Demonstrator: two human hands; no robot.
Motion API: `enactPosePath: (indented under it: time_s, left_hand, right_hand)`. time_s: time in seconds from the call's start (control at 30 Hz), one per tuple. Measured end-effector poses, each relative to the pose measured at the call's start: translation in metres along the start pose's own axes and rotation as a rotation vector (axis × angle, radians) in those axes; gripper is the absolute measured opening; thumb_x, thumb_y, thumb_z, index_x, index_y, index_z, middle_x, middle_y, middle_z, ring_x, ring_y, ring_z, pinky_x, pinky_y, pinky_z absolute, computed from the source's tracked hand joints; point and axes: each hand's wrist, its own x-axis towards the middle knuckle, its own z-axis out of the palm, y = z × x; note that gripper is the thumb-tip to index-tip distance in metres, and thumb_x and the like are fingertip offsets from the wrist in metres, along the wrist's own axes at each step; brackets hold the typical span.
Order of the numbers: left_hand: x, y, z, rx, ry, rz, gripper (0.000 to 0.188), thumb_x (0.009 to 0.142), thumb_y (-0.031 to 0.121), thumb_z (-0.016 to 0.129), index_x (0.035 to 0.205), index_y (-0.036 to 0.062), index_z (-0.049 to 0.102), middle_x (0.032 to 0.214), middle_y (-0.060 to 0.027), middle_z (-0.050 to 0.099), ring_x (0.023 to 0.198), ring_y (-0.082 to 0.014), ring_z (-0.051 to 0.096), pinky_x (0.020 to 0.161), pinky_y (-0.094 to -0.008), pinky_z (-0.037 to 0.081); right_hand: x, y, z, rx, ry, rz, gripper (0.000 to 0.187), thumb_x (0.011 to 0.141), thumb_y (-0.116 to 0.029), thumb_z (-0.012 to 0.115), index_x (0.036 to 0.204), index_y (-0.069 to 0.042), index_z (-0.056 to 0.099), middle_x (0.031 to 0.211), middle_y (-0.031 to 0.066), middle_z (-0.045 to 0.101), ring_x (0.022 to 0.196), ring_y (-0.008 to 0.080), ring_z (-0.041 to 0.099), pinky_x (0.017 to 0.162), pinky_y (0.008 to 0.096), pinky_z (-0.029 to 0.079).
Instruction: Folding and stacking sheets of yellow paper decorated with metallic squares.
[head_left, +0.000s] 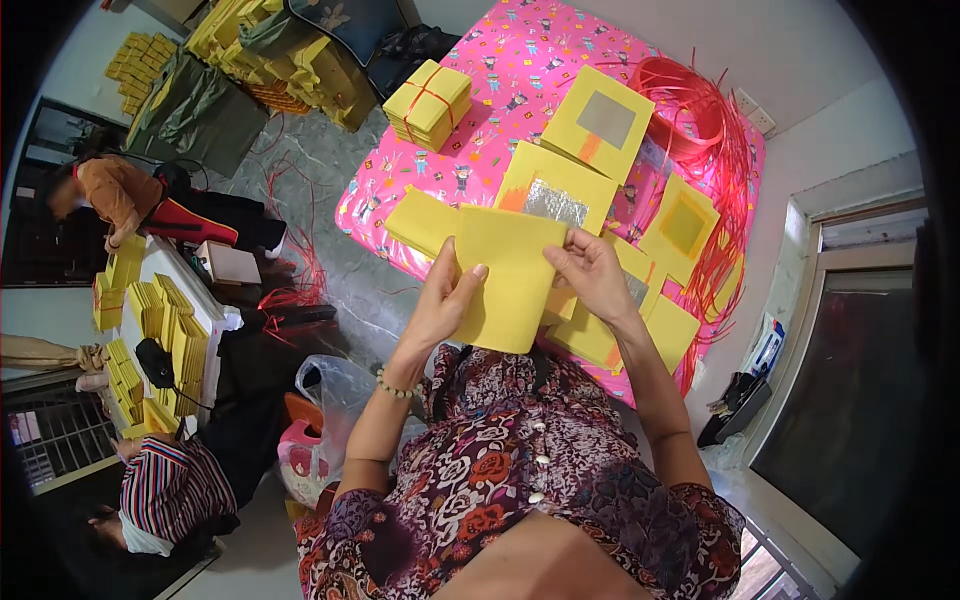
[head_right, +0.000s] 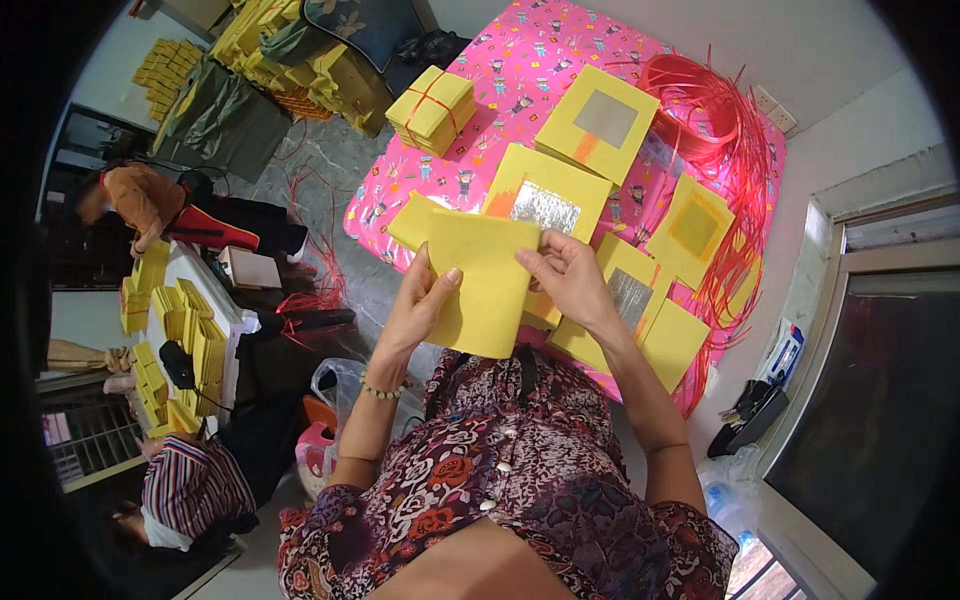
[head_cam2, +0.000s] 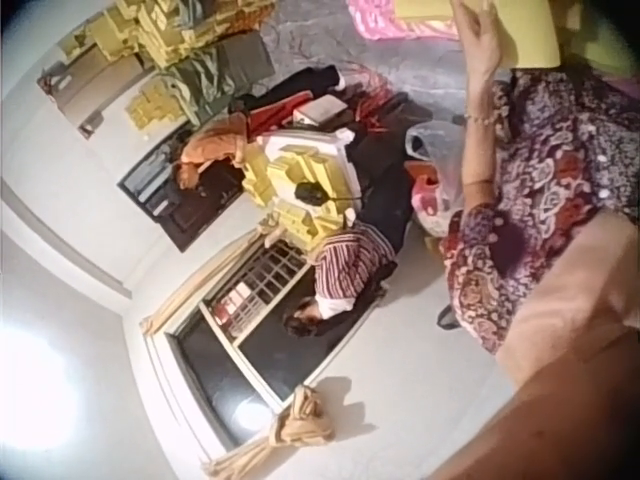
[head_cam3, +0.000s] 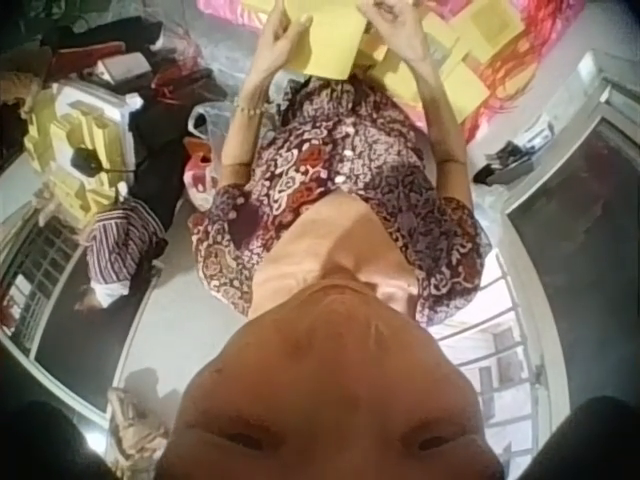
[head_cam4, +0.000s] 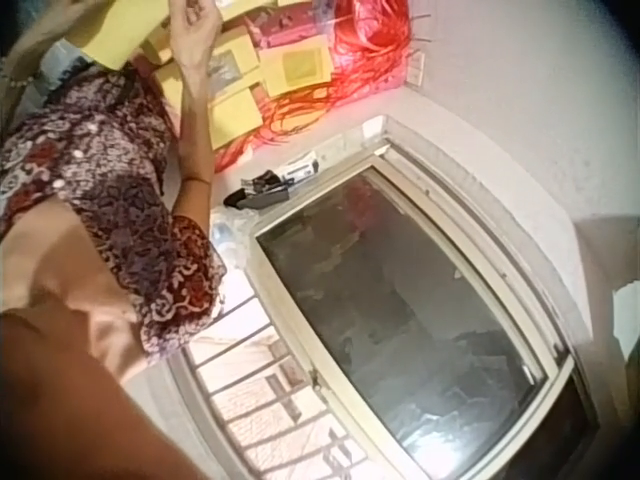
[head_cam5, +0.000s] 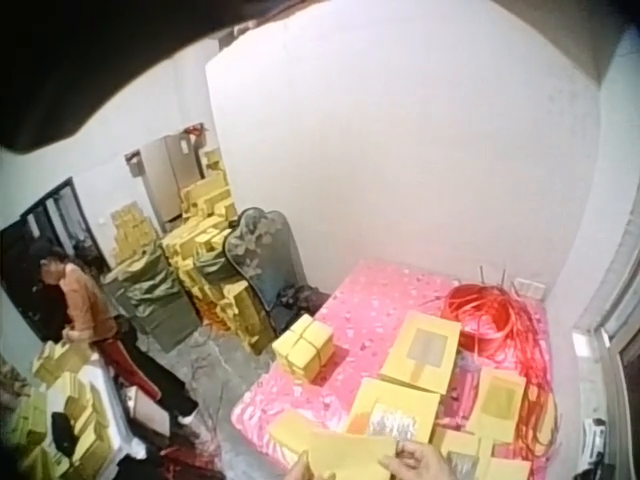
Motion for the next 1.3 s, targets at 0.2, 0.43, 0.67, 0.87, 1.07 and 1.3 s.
enactPosePath:
  time_s: [0.2,0.43,0.67,0.87,1.07,1.3]
  left_hand:
    - [-0.007,0.000,0.000,-0.014,-0.025,-0.070,0.043,0.099,0.006,0.049,0.138,-0.0027,0.034,0.129,-0.0106,0.052,0.119,-0.0145,0.049,0.101,-0.0307,0.040]
    - [-0.007,0.000,-0.004,-0.085,0.053,-0.083,0.042,0.099,0.007,0.049,0.137,-0.0023,0.035,0.131,-0.0109,0.052,0.122,-0.0150,0.047,0.103,-0.0311,0.038]
    - [-0.007,-0.007,-0.016,-0.096,0.089,-0.065,0.043,0.098,0.006,0.051,0.138,-0.0012,0.036,0.130,-0.0092,0.053,0.121,-0.0145,0.048,0.101,-0.0307,0.039]
    - [0.020,0.006,-0.104,0.036,0.063,-0.082,0.041,0.097,0.010,0.054,0.135,0.0011,0.045,0.125,-0.0053,0.058,0.112,-0.0129,0.054,0.096,-0.0296,0.043]
    - [0.098,0.002,-0.208,0.528,-0.167,-0.143,0.039,0.091,0.013,0.056,0.127,0.0003,0.052,0.113,-0.0086,0.063,0.103,-0.0151,0.058,0.089,-0.0288,0.046]
    - [0.171,-0.056,-0.179,1.637,-0.665,-0.416,0.047,0.082,0.019,0.051,0.127,0.0102,0.055,0.123,-0.0121,0.063,0.115,-0.0330,0.059,0.097,-0.0505,0.041]
  right_hand:
    - [0.004,0.014,-0.007,-0.006,0.002,-0.064,0.021,0.095,-0.019,0.063,0.104,0.000,0.063,0.087,0.0000,0.066,0.075,0.0027,0.060,0.061,0.0197,0.049]
    - [-0.019,0.008,0.007,-0.177,-0.169,0.255,0.025,0.096,-0.020,0.063,0.106,0.003,0.065,0.089,0.0015,0.068,0.077,0.0038,0.061,0.062,0.0203,0.049]
    - [-0.016,0.018,0.014,-0.061,-0.151,0.196,0.025,0.097,-0.021,0.061,0.108,0.001,0.064,0.087,0.0013,0.068,0.078,0.0059,0.063,0.067,0.0213,0.050]
    - [-0.017,0.038,0.013,-0.121,0.050,-0.072,0.021,0.097,-0.015,0.060,0.110,0.000,0.062,0.094,0.0033,0.065,0.085,0.0096,0.064,0.074,0.0246,0.051]
    - [-0.021,0.043,-0.005,-0.346,0.242,-0.174,0.016,0.095,-0.010,0.058,0.105,0.001,0.064,0.099,0.0075,0.062,0.090,0.0139,0.064,0.080,0.0281,0.054]
    - [-0.027,0.037,-0.007,-0.550,0.298,-0.240,0.014,0.094,-0.008,0.058,0.103,-0.001,0.066,0.097,0.0107,0.064,0.088,0.0199,0.066,0.078,0.0308,0.055]
